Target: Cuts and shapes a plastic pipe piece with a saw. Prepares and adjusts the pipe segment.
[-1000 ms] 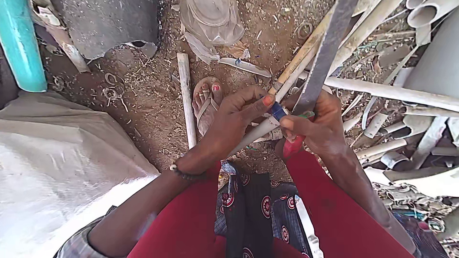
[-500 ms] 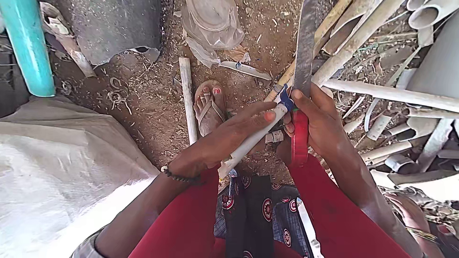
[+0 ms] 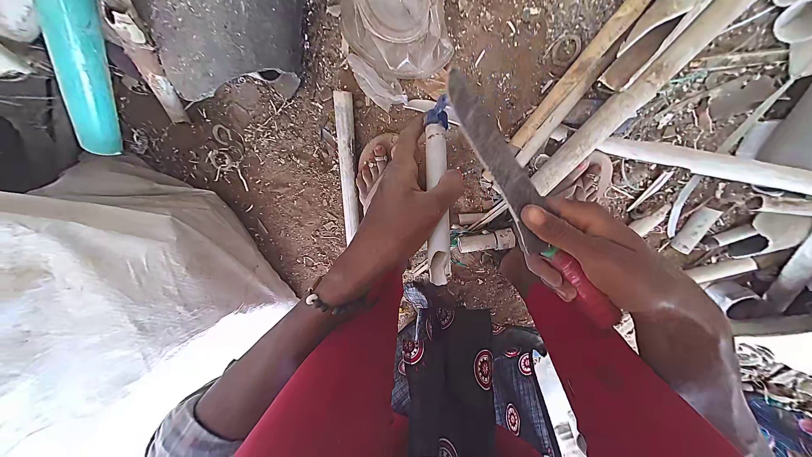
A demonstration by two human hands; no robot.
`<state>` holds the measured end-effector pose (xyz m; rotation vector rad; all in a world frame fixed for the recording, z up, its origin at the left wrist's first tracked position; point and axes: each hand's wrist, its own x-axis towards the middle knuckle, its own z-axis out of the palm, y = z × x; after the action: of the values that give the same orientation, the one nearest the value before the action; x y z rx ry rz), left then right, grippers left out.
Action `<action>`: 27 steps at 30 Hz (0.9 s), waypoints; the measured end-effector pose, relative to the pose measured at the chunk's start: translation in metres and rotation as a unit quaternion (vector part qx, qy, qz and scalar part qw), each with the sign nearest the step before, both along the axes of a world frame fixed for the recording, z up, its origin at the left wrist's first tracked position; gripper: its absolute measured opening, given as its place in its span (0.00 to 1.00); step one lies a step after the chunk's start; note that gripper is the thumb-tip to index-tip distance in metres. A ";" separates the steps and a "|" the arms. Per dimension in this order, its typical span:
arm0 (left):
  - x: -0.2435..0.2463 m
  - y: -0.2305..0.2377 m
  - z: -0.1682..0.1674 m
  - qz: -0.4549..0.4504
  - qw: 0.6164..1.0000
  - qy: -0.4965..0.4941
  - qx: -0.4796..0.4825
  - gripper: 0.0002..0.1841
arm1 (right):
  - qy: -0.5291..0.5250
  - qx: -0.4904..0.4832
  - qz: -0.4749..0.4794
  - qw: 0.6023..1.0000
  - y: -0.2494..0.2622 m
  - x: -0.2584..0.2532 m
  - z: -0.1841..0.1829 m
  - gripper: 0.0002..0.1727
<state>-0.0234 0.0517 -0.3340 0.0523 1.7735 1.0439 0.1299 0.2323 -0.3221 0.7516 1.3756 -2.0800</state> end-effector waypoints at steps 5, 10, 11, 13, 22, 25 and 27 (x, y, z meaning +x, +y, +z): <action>-0.001 -0.006 0.003 -0.033 0.996 0.083 -0.009 0.44 | -0.048 -0.044 0.101 0.993 0.015 -0.001 -0.004 0.23; 0.000 -0.005 0.004 -0.056 0.989 0.125 -0.050 0.48 | -0.095 -0.112 0.081 0.986 0.018 0.006 -0.012 0.22; 0.000 -0.005 0.003 -0.057 0.989 0.129 -0.047 0.48 | -0.094 -0.133 0.069 0.984 0.016 0.008 -0.015 0.23; -0.001 -0.004 0.000 -0.058 0.987 0.144 -0.045 0.49 | -0.091 -0.158 0.052 0.982 0.012 0.008 -0.019 0.23; 0.001 -0.003 -0.002 -0.088 0.968 0.228 -0.061 0.51 | -0.056 -0.141 0.000 0.988 0.008 0.008 -0.020 0.24; 0.000 0.000 0.002 -0.088 0.964 0.246 -0.048 0.51 | -0.012 -0.122 -0.020 0.992 0.005 0.009 -0.020 0.24; -0.002 0.002 0.005 -0.087 0.962 0.258 -0.036 0.51 | 0.010 -0.112 -0.031 0.993 0.004 0.010 -0.021 0.22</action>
<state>-0.0251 0.0536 -0.3290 0.4638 2.2250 0.8853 0.1398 0.2362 -0.3431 0.6889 1.1178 -2.2496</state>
